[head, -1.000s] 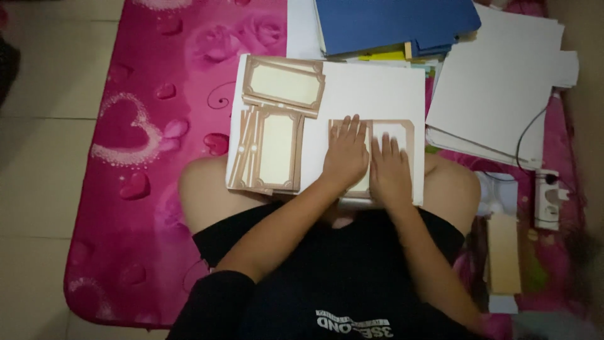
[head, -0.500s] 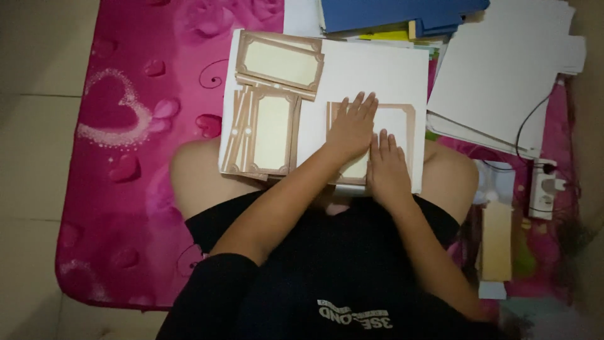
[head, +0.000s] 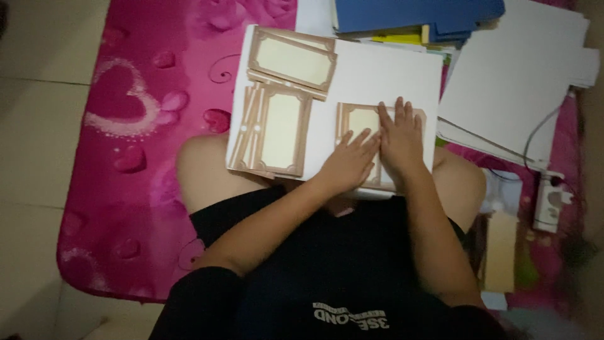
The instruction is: Manually sorting and stacking small printed cards on a board while sitting on the floor.
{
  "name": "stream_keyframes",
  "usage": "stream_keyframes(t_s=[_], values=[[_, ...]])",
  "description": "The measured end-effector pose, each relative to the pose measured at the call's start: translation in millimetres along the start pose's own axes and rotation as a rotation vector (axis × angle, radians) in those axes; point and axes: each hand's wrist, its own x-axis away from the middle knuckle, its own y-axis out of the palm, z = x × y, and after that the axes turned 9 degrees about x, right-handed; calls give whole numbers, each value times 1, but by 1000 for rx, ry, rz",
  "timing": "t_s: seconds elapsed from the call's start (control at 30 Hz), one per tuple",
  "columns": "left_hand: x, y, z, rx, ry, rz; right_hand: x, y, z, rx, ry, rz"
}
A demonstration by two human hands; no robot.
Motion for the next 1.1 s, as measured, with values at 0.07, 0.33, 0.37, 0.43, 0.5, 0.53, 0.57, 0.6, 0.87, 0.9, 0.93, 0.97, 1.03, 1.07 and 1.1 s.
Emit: stream_keyframes(t_s=[0.07, 0.33, 0.37, 0.43, 0.5, 0.53, 0.57, 0.6, 0.87, 0.9, 0.93, 0.97, 1.03, 1.07, 1.1], values=[[3, 9, -6, -16, 22, 50, -1, 0, -1, 11, 0, 6], [13, -17, 12, -16, 20, 23, 69, 30, 9, -57, 72, 66], [15, -27, 15, -30, 45, -31, 74, 32, 9, -79, 89, 65], [18, -36, 20, -42, 68, -81, 80, 31, 8, -98, 103, 63], [21, -34, 20, -65, 74, -259, 78, 28, 3, -113, 151, 59], [24, -30, 19, -66, 74, -257, 77, 26, 3, -112, 150, 60], [28, -27, 17, -22, 58, -320, 78, 25, 1, -131, 153, 66], [32, -23, 14, 21, 41, -383, 78, 24, 0, -151, 156, 71], [67, -150, 21, 340, 53, -72, 77, 32, 5, -140, 149, 102], [69, -180, 22, 182, 83, 5, 78, 33, 6, -130, 136, 108], [83, -164, 6, 184, 88, -3, 78, 33, 5, -134, 145, 106], [97, -147, -9, 45, 52, 162, 79, 32, 5, -136, 134, 118], [120, -133, -29, -94, 20, 323, 80, 32, 4, -141, 127, 129], [128, -134, -33, -98, -96, 171, 81, 31, 2, -139, 135, 135], [134, -136, -39, -105, -212, 24, 79, 30, 1, -136, 140, 146]])
